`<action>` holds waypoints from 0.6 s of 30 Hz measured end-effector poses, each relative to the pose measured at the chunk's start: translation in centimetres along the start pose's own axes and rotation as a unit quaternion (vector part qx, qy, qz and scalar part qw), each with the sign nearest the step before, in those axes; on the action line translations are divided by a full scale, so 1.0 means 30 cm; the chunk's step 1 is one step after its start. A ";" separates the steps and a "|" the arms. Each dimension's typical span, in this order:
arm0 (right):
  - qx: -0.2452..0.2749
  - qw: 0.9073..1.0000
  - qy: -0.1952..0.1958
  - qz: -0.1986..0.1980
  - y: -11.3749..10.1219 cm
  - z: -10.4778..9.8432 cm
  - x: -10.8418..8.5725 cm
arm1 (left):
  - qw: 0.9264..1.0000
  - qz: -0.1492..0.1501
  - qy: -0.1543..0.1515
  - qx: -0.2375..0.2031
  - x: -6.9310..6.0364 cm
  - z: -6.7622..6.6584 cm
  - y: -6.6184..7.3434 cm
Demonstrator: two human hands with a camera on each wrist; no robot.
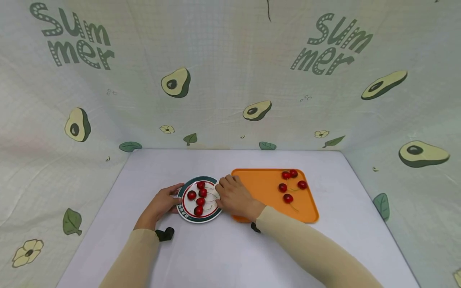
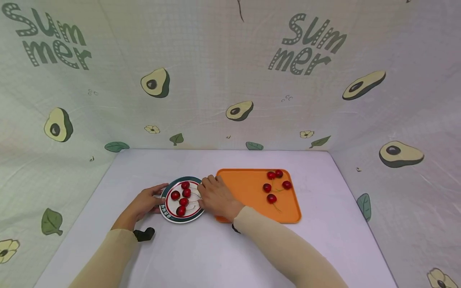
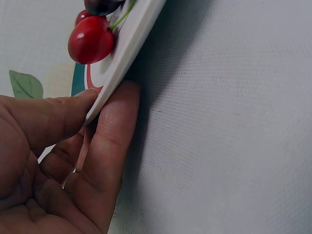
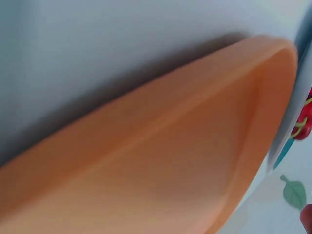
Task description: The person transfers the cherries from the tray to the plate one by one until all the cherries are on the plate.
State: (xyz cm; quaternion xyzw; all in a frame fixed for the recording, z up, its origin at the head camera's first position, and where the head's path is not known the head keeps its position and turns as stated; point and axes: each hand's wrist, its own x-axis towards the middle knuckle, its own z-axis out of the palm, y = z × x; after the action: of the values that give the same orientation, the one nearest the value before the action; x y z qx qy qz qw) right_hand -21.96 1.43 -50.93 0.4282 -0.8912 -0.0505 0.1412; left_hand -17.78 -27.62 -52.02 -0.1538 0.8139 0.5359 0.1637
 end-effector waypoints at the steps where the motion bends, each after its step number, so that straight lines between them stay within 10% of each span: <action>1: 0.006 1.000 0.000 0.007 0.010 0.001 -0.008 | 1.000 0.000 0.000 0.002 0.000 0.000 0.000; 18: 0.005 0.997 -0.002 0.083 0.193 0.008 -0.182 | 1.000 0.005 0.005 0.008 0.005 0.000 -0.011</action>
State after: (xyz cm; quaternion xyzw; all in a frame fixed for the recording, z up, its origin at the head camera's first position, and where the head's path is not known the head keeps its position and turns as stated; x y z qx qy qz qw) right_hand -23.12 9.31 -51.06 0.3536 -0.9241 -0.0353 0.1409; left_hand -17.77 -27.77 -52.36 -0.1512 0.8195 0.5297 0.1579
